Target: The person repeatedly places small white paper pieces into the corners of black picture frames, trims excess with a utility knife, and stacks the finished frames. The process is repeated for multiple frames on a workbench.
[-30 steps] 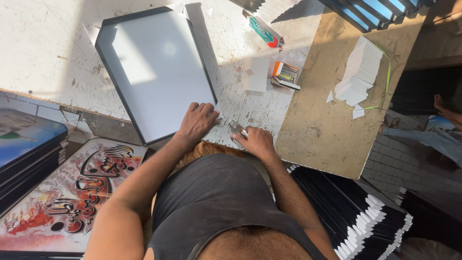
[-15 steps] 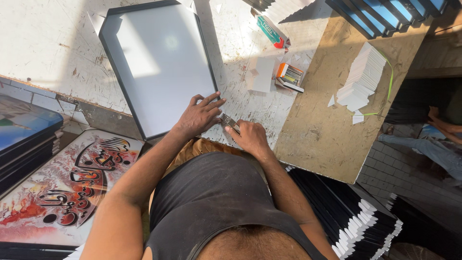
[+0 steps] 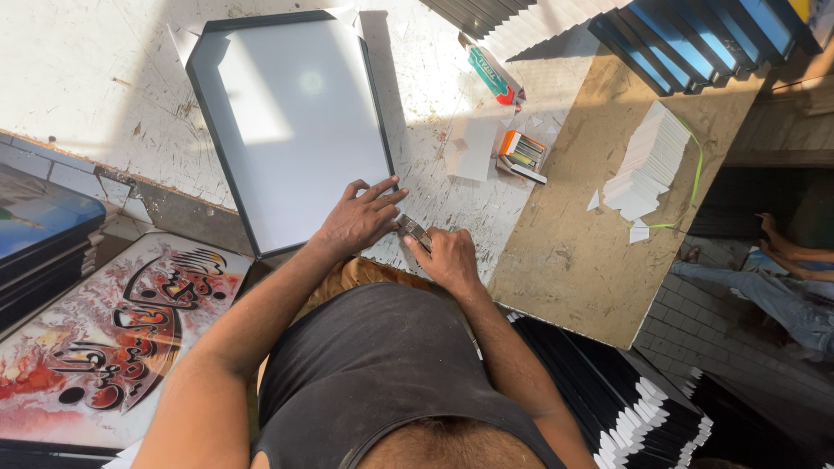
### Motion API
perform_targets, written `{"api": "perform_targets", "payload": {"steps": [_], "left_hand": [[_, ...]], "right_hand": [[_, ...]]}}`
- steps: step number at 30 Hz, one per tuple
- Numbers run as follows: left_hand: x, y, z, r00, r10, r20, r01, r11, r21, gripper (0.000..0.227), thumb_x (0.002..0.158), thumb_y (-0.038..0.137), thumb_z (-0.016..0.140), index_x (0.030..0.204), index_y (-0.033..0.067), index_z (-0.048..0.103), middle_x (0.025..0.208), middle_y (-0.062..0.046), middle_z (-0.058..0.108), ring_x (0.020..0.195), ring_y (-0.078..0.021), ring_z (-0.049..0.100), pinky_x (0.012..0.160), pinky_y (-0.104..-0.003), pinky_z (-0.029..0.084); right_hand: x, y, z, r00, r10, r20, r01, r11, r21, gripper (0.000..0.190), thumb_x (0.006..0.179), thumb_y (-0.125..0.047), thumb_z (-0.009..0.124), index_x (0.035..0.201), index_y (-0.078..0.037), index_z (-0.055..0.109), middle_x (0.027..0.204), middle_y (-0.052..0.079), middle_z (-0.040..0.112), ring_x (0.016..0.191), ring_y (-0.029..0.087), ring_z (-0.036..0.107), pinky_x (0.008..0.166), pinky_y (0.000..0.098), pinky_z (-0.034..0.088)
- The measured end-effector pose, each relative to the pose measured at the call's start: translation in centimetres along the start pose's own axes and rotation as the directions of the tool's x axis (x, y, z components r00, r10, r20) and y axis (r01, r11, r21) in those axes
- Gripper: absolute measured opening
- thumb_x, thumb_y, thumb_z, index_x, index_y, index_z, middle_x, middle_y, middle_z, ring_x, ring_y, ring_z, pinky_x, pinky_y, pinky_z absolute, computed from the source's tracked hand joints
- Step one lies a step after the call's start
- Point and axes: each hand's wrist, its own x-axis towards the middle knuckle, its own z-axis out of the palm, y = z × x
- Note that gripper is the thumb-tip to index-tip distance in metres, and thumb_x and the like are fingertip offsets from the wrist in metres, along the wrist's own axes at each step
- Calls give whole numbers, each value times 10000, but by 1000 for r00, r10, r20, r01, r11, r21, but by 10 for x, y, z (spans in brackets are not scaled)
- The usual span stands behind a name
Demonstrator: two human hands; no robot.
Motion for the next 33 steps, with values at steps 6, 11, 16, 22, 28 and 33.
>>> {"api": "perform_targets", "payload": {"steps": [6, 11, 16, 22, 28, 33], "left_hand": [[1, 1, 0, 1000, 12, -3, -12, 1000, 2, 314, 983, 448, 587, 1030, 154, 688, 1514, 33, 537, 1502, -167, 316, 1171, -526, 301], [-1, 1, -1, 1000, -5, 9, 5, 1000, -3, 341, 982, 471, 566, 1046, 160, 690, 1522, 28, 524, 1494, -179, 308, 1172, -540, 282], [-4, -4, 4, 1000, 3, 26, -4, 999, 32, 410, 964, 503, 553, 1166, 160, 649, 1582, 19, 446, 1504, -176, 296, 1182, -538, 286], [-69, -28, 7, 992, -118, 47, 105, 971, 214, 547, 983, 496, 516, 1396, 138, 494, 1640, -88, 282, 1499, -232, 267, 1178, -537, 273], [-167, -48, -18, 893, -439, 100, 310, 761, 570, 436, 870, 86, 624, 1241, 310, 572, 1641, -43, 334, 1483, -180, 291, 1152, -444, 245], [-179, -25, -62, 914, -318, -250, 391, 853, 344, 202, 885, 101, 701, 1060, 193, 660, 1371, -2, 572, 1440, -155, 447, 1171, -491, 299]], "right_hand": [[1, -1, 17, 997, 51, -62, -49, 998, 30, 544, 914, -536, 707, 684, -44, 687, 494, 60, 588, 402, 184, 522, 524, 409, 459], [-1, 1, 26, 991, 62, -118, -60, 998, 23, 532, 916, -527, 716, 665, -59, 680, 478, 50, 584, 398, 179, 547, 436, 387, 454], [-1, -2, 22, 989, 123, -80, -124, 992, -6, 503, 925, -520, 705, 722, -60, 697, 508, 64, 612, 431, 202, 582, 491, 405, 474], [-21, -1, 0, 938, 324, 121, -309, 942, -129, 535, 927, -584, 636, 869, -57, 713, 690, 102, 715, 621, 258, 680, 823, 444, 448], [-31, 15, -23, 850, 424, 314, -376, 904, -202, 723, 913, -750, 562, 923, -49, 735, 789, 104, 720, 742, 223, 692, 757, 413, 511], [7, 36, -51, 919, 93, -384, -123, 991, -55, 565, 946, -578, 674, 1064, -27, 703, 999, 147, 705, 868, 290, 714, 748, 444, 564]]}}
